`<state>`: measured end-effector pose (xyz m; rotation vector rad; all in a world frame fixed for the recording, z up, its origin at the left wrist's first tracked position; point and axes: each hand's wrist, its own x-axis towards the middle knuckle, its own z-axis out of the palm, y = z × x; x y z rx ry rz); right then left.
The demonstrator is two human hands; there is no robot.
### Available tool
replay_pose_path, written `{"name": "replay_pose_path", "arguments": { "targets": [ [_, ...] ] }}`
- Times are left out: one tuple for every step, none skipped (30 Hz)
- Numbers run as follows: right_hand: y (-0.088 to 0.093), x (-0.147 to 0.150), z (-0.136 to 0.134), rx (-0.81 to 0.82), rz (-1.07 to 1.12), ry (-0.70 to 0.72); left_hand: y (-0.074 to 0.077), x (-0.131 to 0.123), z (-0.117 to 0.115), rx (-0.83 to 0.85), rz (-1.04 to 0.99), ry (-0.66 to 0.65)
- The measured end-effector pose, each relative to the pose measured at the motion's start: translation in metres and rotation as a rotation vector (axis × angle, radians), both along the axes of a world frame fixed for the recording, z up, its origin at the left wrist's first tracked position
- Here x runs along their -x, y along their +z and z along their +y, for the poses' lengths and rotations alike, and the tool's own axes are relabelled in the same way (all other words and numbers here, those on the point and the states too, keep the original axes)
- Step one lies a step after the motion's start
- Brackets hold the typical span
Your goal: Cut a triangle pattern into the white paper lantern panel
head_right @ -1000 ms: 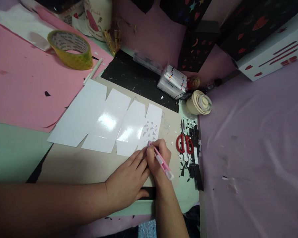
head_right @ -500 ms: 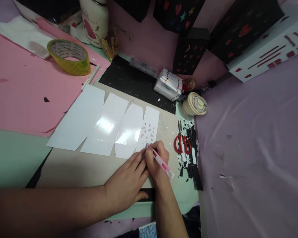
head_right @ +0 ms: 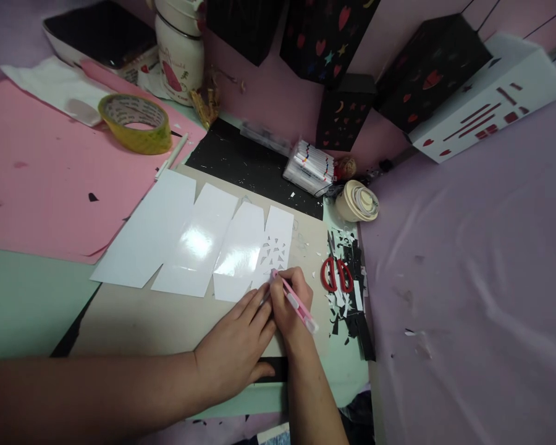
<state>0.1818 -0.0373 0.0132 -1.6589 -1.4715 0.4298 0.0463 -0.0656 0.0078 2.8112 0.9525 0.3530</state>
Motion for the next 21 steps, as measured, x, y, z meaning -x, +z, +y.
{"name": "replay_pose_path", "arguments": {
  "targets": [
    [-0.0004, 0.0, 0.0001, -0.001, 0.001, 0.0, -0.0003, -0.0002, -0.0001, -0.001, -0.001, 0.003],
    [-0.001, 0.0, 0.0002, -0.004, 0.001, 0.0, -0.0006, -0.0002, -0.0001, -0.002, -0.001, 0.005],
    [-0.0016, 0.0, 0.0002, -0.007, 0.0, 0.001, -0.0007, -0.0002, -0.0001, -0.002, -0.001, 0.006],
    [-0.0022, -0.0002, 0.0003, -0.011, -0.004, 0.002, -0.0007, -0.0001, -0.0001, -0.002, -0.002, 0.004],
    [-0.0027, -0.0004, 0.0002, -0.014, -0.012, 0.004, -0.0006, 0.0001, -0.0001, -0.002, -0.002, 0.002],
    [-0.0032, -0.0006, 0.0002, -0.017, -0.022, 0.006, -0.0003, 0.0003, 0.0, -0.001, -0.002, 0.001],
    [-0.0035, -0.0009, 0.0001, -0.018, -0.033, 0.01, 0.0001, 0.0006, 0.0, 0.0, -0.002, 0.0],
    [-0.0037, -0.0013, 0.0, -0.019, -0.042, 0.015, 0.0005, 0.0009, 0.0001, 0.001, -0.001, -0.003],
    [-0.0039, -0.0016, -0.0002, -0.02, -0.05, 0.02, 0.001, 0.0011, 0.0001, 0.003, 0.0, -0.003],
    [-0.004, -0.002, -0.0003, -0.021, -0.054, 0.026, 0.0014, 0.0012, 0.0, 0.005, 0.004, -0.004],
    [-0.0043, -0.0024, -0.0004, -0.022, -0.056, 0.032, 0.0018, 0.0012, -0.0001, 0.008, 0.007, -0.006],
    [-0.0046, -0.0028, -0.0004, -0.024, -0.055, 0.037, 0.0021, 0.0011, -0.0002, 0.011, 0.01, -0.007],
    [-0.0051, -0.0032, -0.0004, -0.026, -0.053, 0.042, 0.0023, 0.001, -0.0003, 0.016, 0.012, -0.009],
    [-0.0056, -0.0036, -0.0005, -0.028, -0.05, 0.046, 0.0024, 0.0008, -0.0004, 0.019, 0.014, -0.01],
    [-0.006, -0.0039, -0.0005, -0.029, -0.046, 0.05, 0.0024, 0.0007, -0.0004, 0.019, 0.015, -0.01],
    [-0.0063, -0.004, -0.0006, -0.032, -0.04, 0.053, 0.0023, 0.0006, -0.0003, 0.016, 0.014, -0.009],
    [-0.0062, -0.0039, -0.0007, -0.032, -0.032, 0.056, 0.0022, 0.0005, -0.0002, 0.011, 0.013, -0.008],
    [-0.0058, -0.0037, -0.0008, -0.032, -0.022, 0.055, 0.0021, 0.0006, 0.0, 0.006, 0.011, -0.007],
    [-0.005, -0.0033, -0.001, -0.031, -0.008, 0.051, 0.0021, 0.0007, 0.0002, 0.002, 0.008, -0.006],
    [-0.0038, -0.0028, -0.0011, -0.029, 0.006, 0.041, 0.0021, 0.0008, 0.0004, -0.001, 0.006, -0.004],
    [-0.0025, -0.0022, -0.0013, -0.027, 0.017, 0.028, 0.0021, 0.0009, 0.0005, -0.001, 0.003, -0.004]
  ]
}}
